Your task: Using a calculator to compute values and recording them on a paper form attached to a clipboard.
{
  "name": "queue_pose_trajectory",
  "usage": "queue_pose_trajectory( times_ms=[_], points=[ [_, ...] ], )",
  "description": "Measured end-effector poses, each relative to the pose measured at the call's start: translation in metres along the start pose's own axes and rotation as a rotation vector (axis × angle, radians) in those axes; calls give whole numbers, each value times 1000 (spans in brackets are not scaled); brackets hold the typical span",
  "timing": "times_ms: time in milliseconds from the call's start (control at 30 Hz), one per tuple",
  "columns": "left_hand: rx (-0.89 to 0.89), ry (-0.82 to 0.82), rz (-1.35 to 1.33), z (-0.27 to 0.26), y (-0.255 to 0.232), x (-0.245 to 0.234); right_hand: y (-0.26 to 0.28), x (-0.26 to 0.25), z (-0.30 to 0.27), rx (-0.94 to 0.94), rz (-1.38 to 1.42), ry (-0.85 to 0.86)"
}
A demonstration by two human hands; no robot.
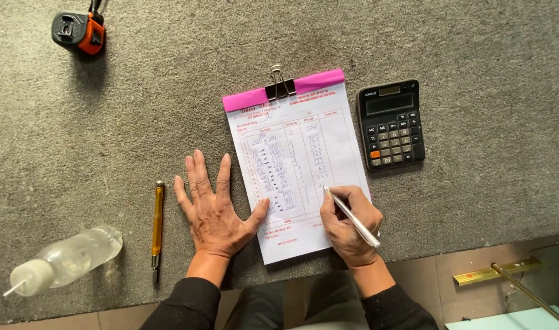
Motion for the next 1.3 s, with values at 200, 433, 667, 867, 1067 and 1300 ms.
queue_pose_trajectory(
  times_ms=[200,433,667,867,1067,1300],
  points=[
    [1,-10,-10,0,-1,0,-4,-4,-3,-8,-5,-12],
    [1,-6,-1,0,-1,-1,0,-2,-1,-38,-15,-23],
    [5,-14,-6,-1,-1,0,-2,-4,-5,-39,-49,-24],
    [2,-8,-20,-1,-1,1,-4,-6,-8,-21,-58,-46],
    [17,-14,-21,-2,0,2,-1,-4,-6,-3,-36,-38],
    [-1,-60,15,-3,0,5,3,-14,-5,171,236,-67]
  ],
)
Point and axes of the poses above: each hand's wrist, its own z-axis towards the middle knuckle, its own x-axis out of the palm, y = z × x, the point moved 7 cm from there along z, towards the middle knuckle, and after that the axes turned 12 degrees about z, right-handed, at the moved point
